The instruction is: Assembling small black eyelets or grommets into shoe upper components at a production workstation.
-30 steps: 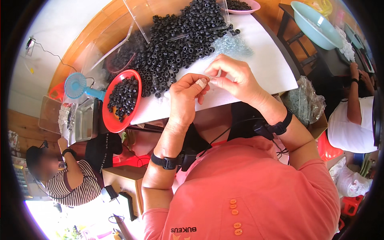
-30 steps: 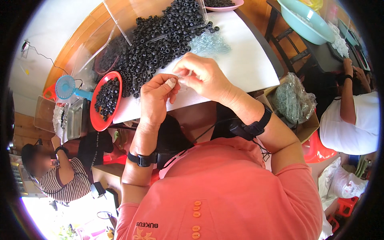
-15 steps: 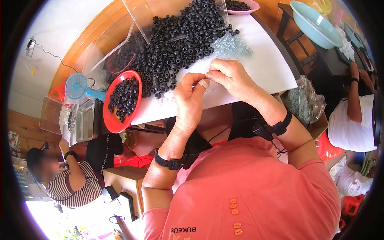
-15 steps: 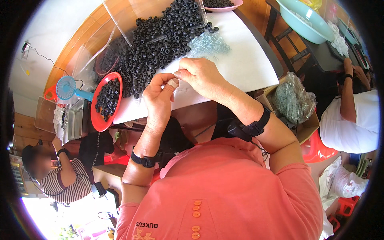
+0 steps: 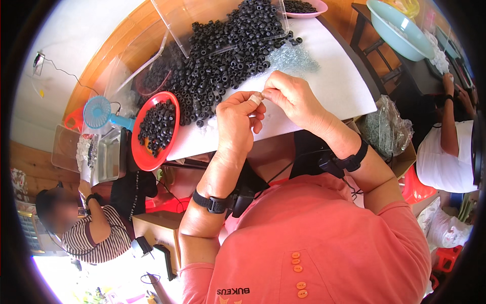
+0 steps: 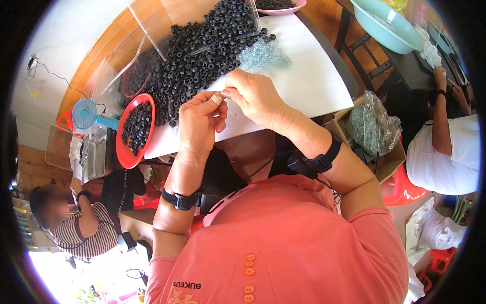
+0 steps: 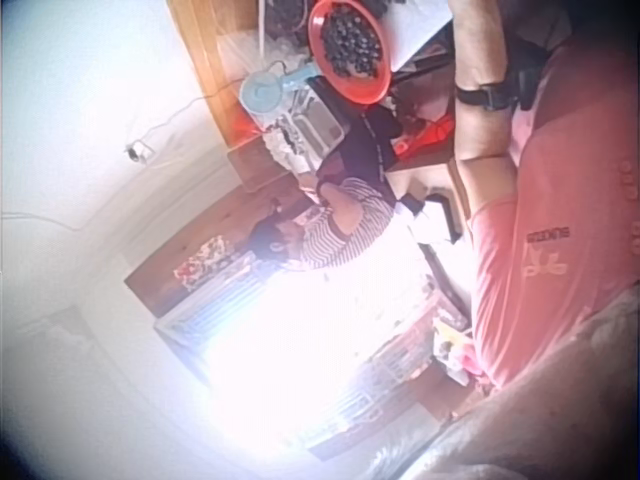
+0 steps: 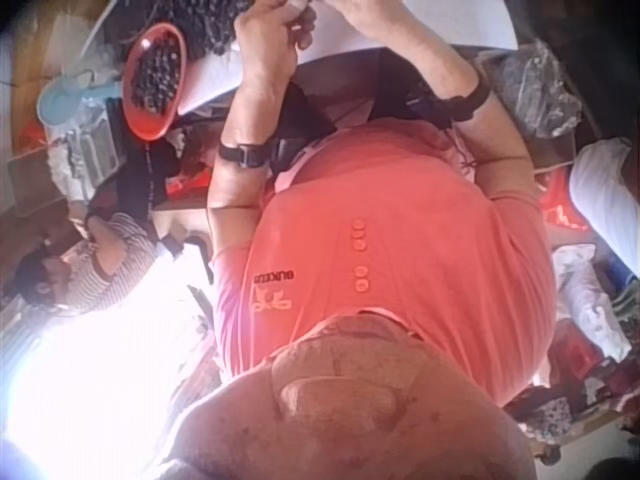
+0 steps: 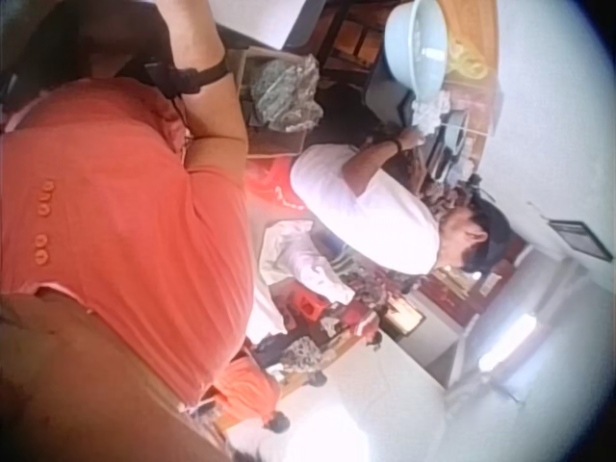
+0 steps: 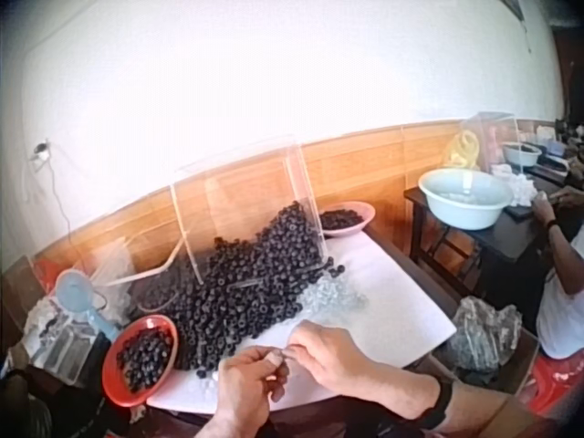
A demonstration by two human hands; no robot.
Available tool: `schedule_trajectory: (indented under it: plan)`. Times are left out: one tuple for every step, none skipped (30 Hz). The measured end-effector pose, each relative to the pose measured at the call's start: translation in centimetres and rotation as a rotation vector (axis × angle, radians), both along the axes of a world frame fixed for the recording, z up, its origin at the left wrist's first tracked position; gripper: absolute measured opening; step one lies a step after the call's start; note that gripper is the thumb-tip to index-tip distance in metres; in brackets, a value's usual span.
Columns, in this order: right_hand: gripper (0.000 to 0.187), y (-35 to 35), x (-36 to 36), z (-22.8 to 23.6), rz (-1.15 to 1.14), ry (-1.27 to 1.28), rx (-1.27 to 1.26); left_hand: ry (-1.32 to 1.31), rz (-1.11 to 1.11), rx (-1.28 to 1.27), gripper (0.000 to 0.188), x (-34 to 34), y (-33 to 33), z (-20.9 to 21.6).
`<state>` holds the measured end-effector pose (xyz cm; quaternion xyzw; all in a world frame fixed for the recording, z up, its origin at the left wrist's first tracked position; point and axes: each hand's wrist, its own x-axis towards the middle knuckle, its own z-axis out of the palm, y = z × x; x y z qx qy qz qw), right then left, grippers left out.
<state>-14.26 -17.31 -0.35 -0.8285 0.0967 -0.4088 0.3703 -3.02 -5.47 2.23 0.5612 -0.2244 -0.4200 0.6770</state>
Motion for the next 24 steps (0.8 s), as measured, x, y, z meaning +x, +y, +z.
schedule_trajectory:
  plan:
    - [0.012, -0.1, -0.1, -0.1, -0.002, -0.001, 0.001, -0.009, -0.01, 0.02, 0.014, 0.0, 0.0, 0.2]
    - [0.011, -0.2, -0.2, -0.2, 0.024, -0.004, 0.036, -0.018, -0.021, 0.04, 0.014, -0.1, 0.0, 0.3]
    - [0.011, -0.3, -0.3, -0.3, 0.05, -0.008, 0.07, -0.019, -0.023, 0.042, 0.014, -0.2, -0.1, 0.2]
    - [0.011, -0.5, -0.5, -0.3, 0.048, -0.009, 0.073, -0.023, -0.02, 0.023, 0.014, -0.3, -0.2, 0.1]
    - [0.011, -0.7, -0.6, -0.4, 0.09, -0.012, 0.136, -0.028, -0.016, 0.005, 0.014, -0.3, -0.2, -0.1]
    - [0.011, -0.9, -0.6, -0.4, 0.132, -0.015, 0.199, -0.029, -0.018, 0.008, 0.014, -0.3, -0.3, -0.2]
    - [0.011, -0.9, -0.7, -0.4, 0.13, -0.016, 0.199, -0.037, -0.013, -0.01, 0.015, -0.2, -0.1, -0.3]
    - [0.011, -0.9, -0.8, -0.4, 0.147, -0.049, 0.247, -0.044, -0.008, -0.029, 0.015, -0.2, 0.0, -0.4]
    - [0.011, -0.9, -0.8, -0.4, 0.163, -0.083, 0.295, -0.044, -0.01, -0.029, 0.015, -0.3, 0.1, -0.5]
    - [0.011, -0.9, -0.9, -0.5, 0.163, -0.084, 0.297, -0.132, 0.002, -0.047, 0.014, -0.3, 0.1, -0.7]
    - [0.01, -1.0, -0.9, -0.5, 0.172, -0.086, 0.317, -0.22, 0.013, -0.066, 0.013, -0.4, 0.1, -0.8]
    - [0.01, -1.0, -1.0, -0.6, 0.18, -0.088, 0.337, -0.221, 0.013, -0.064, 0.013, -0.7, 0.1, -0.8]
    - [0.01, -1.0, -1.1, -0.5, 0.18, -0.089, 0.339, -0.449, 0.051, -0.07, 0.012, -1.0, 0.1, -0.7]
    - [0.009, -1.0, -1.1, -0.5, 0.187, -0.055, 0.334, -0.677, 0.088, -0.076, 0.011, -1.1, 0.1, -0.7]
    - [0.008, -0.9, -1.2, -0.4, 0.194, -0.021, 0.329, -0.678, 0.088, -0.075, 0.011, -0.9, 0.1, -0.9]
    - [0.008, -0.9, -1.2, -0.4, 0.193, -0.021, 0.33, -0.809, 0.079, -0.097, 0.013, -0.5, 0.0, -1.3]
    - [0.008, -0.8, -1.3, -0.3, 0.197, -0.014, 0.354, -0.939, 0.07, -0.119, 0.015, -0.3, -0.1, -1.4]
    - [0.007, -0.8, -1.3, -0.3, 0.201, -0.006, 0.378, -0.94, 0.069, -0.119, 0.015, -0.3, -0.1, -1.5]
    - [0.007, -0.8, -1.4, -0.4, 0.201, -0.006, 0.379, -0.967, 0.082, -0.134, 0.012, -0.5, -0.1, -1.4]
    - [0.007, -0.7, -1.4, -0.4, 0.21, -0.019, 0.4, -0.994, 0.095, -0.149, 0.009, -0.6, -0.2, -1.4]
    - [0.007, -0.7, -1.4, -0.4, 0.22, -0.031, 0.422, -0.994, 0.094, -0.149, 0.009, -0.7, -0.2, -1.5]
    - [0.007, -0.7, -1.4, -0.3, 0.221, -0.031, 0.422, -1.061, 0.126, -0.162, 0.009, -0.7, -0.3, -1.6]
    - [0.007, -0.7, -1.4, -0.2, 0.201, -0.013, 0.408, -1.128, 0.157, -0.174, 0.008, -0.7, -0.3, -1.8]
    - [0.008, -0.6, -1.3, -0.2, 0.182, 0.005, 0.394, -1.129, 0.158, -0.173, 0.008, -0.6, -0.4, -1.9]
